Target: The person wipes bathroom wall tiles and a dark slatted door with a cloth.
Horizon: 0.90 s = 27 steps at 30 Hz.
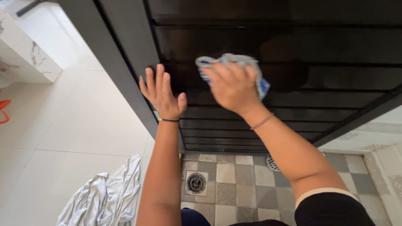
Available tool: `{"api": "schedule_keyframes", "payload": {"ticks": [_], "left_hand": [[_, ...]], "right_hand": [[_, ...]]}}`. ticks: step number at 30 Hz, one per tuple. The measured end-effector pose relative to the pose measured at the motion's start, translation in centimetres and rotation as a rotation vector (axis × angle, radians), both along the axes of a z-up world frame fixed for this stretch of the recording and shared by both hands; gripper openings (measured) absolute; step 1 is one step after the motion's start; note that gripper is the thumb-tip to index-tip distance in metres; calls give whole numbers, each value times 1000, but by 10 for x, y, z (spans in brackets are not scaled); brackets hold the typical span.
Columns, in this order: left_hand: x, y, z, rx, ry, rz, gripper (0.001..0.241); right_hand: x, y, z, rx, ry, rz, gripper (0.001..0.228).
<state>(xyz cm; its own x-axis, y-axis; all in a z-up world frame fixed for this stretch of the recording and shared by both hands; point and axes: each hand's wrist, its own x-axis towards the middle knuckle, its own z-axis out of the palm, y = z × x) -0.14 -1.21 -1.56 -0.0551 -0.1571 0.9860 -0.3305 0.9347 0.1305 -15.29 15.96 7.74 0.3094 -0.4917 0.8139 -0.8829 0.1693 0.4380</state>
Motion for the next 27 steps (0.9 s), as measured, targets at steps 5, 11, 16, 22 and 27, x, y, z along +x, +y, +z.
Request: {"api": "schedule_keyframes", "payload": {"ticks": [5, 11, 16, 22, 27], "left_hand": [[1, -1, -2, 9, -16, 30, 60], [7, 1, 1, 20, -45, 9, 61], [11, 3, 3, 31, -55, 15, 63], [16, 2, 5, 13, -48, 23, 63], [19, -2, 2, 15, -86, 38, 62]], "right_hand": [[-89, 79, -26, -113, -238, -93, 30], [-175, 170, -44, -415, -350, -307, 45], [-134, 116, -68, -670, -764, 46, 61], [-4, 35, -72, 18, -96, 63, 20], [-46, 67, -72, 107, -259, 70, 10]]}}
